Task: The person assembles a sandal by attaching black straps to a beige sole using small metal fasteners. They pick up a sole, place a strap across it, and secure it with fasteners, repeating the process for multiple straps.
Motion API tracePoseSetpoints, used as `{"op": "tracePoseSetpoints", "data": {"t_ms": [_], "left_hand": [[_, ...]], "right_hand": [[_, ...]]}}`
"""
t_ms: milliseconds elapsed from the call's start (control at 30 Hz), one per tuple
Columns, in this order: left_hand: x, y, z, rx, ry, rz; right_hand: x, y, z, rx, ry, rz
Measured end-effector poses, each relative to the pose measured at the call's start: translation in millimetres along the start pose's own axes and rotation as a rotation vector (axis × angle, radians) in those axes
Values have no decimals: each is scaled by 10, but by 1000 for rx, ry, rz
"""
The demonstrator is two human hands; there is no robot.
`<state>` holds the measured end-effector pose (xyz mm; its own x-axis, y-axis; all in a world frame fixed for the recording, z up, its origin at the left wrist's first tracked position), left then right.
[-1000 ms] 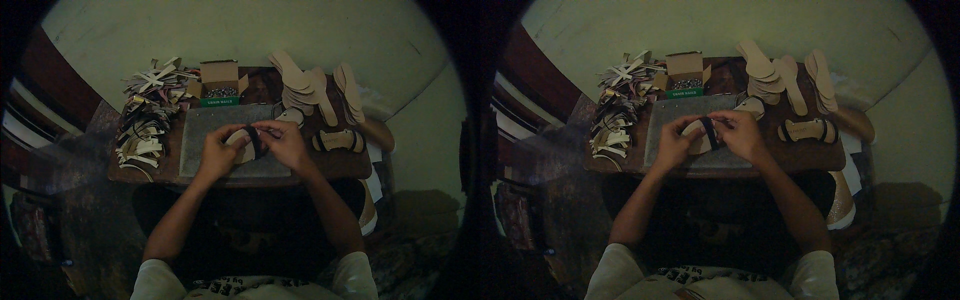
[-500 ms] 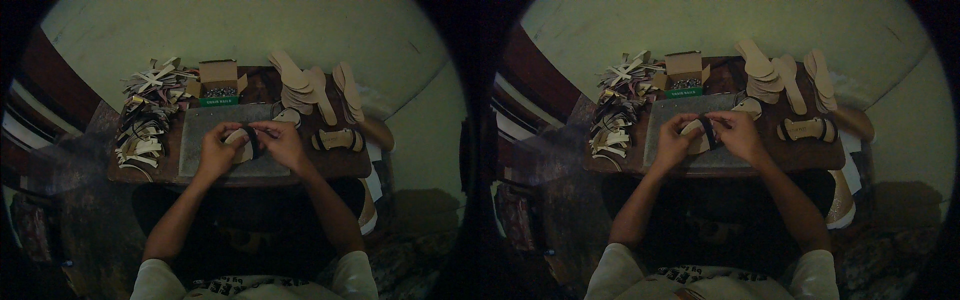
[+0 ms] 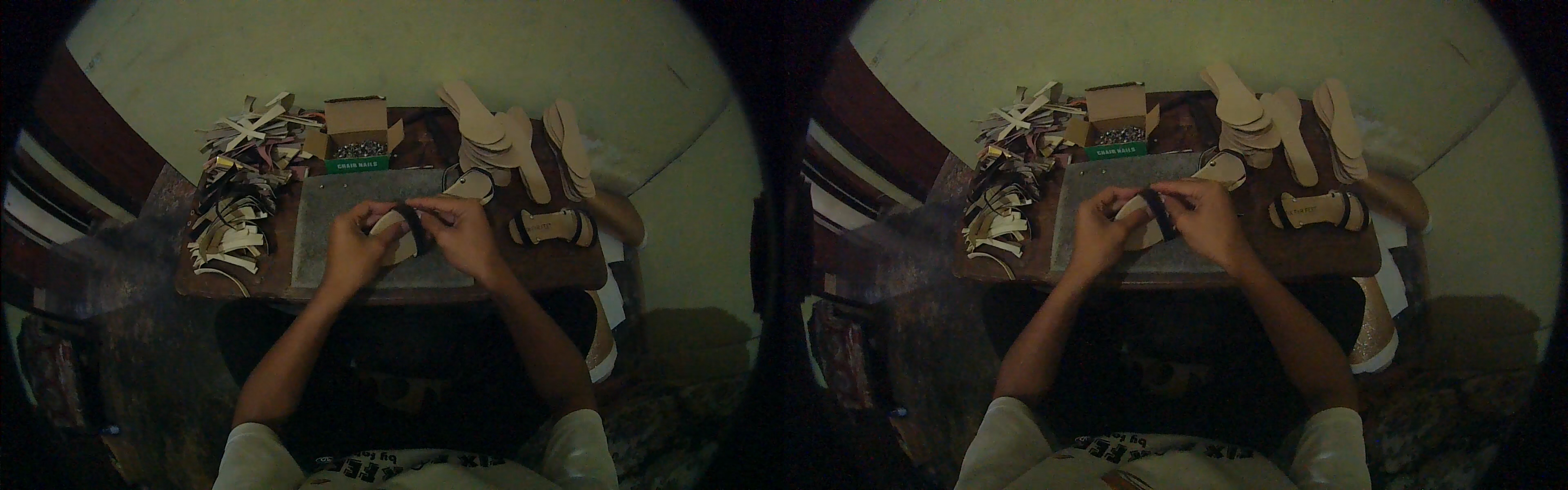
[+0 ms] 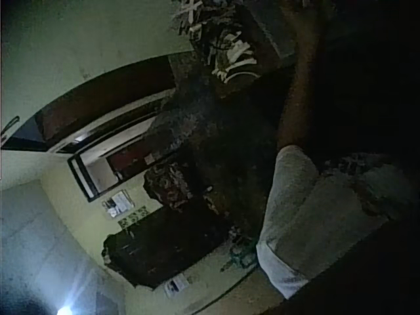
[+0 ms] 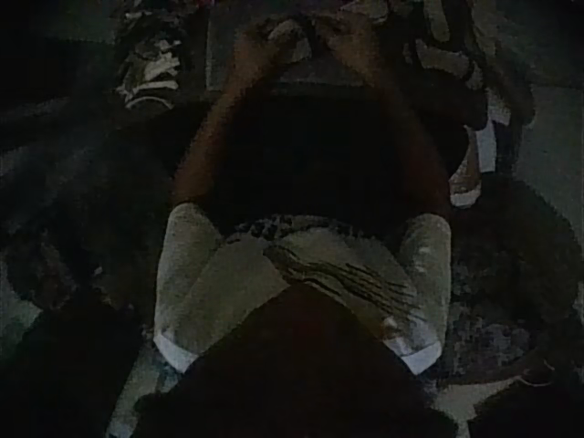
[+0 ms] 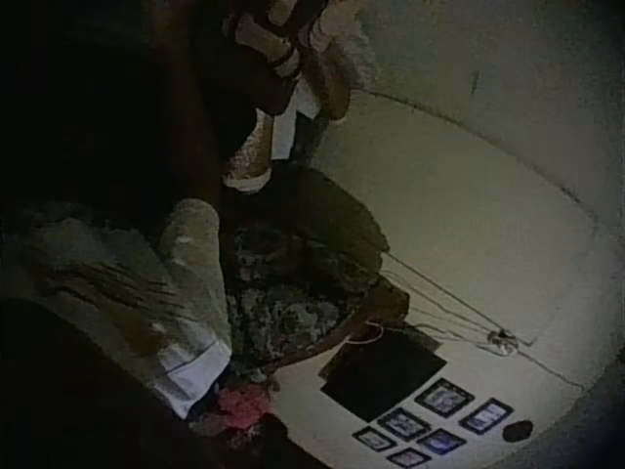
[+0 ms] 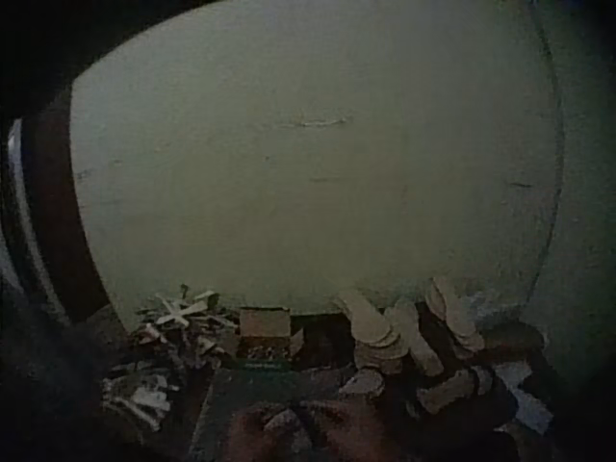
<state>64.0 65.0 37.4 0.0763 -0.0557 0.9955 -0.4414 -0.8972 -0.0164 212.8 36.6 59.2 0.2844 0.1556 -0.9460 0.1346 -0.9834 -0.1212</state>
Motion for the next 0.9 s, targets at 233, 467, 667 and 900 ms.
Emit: {"op": "tracePoseSetpoints", "data": {"t_ms": [233,467,667,900], "left_hand": [[-67,-26,-15,-22,19,-25],[-166,-32,19,-104,79,-171],[-227,-54,23,-165,156,-175],[-137,-21,75,-249,192,-201]], "right_hand": [[-8,2,3,-14,24,-14],[-3,19,28,-9,-29,43],[50,18,39,-8,-18,86],[-23,24,-52,59,34,49]]}}
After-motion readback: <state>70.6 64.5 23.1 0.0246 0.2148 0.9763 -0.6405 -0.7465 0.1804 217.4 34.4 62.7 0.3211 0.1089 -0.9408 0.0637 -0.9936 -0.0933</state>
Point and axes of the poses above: each hand's wrist, its own y-axis away from the middle knuckle, its own z-axis out of the palm, x = y × z, the point moved 10 cm from there along -y, towards the middle knuckle, and after that the axes turned 9 degrees about -x, right-handed, at the moved point
